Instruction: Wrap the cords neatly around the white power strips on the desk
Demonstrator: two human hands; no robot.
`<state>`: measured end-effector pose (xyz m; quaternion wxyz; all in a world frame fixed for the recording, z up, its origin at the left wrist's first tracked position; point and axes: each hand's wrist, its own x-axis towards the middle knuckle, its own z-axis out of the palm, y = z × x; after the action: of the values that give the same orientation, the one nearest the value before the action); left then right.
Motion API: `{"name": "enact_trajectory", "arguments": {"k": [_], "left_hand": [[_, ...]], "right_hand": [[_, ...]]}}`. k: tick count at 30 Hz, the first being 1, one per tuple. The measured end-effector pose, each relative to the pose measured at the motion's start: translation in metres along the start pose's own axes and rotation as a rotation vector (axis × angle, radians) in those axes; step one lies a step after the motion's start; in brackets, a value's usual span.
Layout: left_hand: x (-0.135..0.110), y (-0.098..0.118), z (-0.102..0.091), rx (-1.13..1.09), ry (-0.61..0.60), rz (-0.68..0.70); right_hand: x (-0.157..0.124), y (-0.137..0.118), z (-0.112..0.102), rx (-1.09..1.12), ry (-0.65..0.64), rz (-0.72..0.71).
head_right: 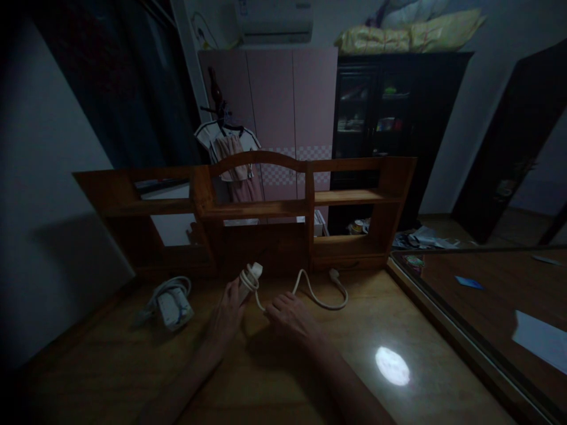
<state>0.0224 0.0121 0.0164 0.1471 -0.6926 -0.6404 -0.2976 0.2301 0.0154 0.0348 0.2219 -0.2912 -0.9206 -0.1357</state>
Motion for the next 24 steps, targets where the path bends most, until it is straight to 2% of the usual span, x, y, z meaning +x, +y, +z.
{"name": "enact_trajectory", "arguments": {"k": [5, 11, 18, 24], "left_hand": [[-0.001, 0.003, 0.003, -0.094, -0.019, 0.039], [0.002, -0.006, 0.013, -0.112, -0.019, 0.088], [0.0, -0.007, 0.016, -0.105, -0.166, 0.254], [-0.002, 0.001, 0.016, -0.114, -0.198, 0.353]], "right_hand": [[-0.002, -0.005, 0.005, 0.018, 0.072, -0.002], [-0.003, 0.0, 0.012, 0.047, 0.144, 0.042], [-0.005, 0.0, 0.002, 0.024, 0.186, 0.028], [-0.007, 0.0, -0.008, 0.041, 0.219, 0.049]]}}
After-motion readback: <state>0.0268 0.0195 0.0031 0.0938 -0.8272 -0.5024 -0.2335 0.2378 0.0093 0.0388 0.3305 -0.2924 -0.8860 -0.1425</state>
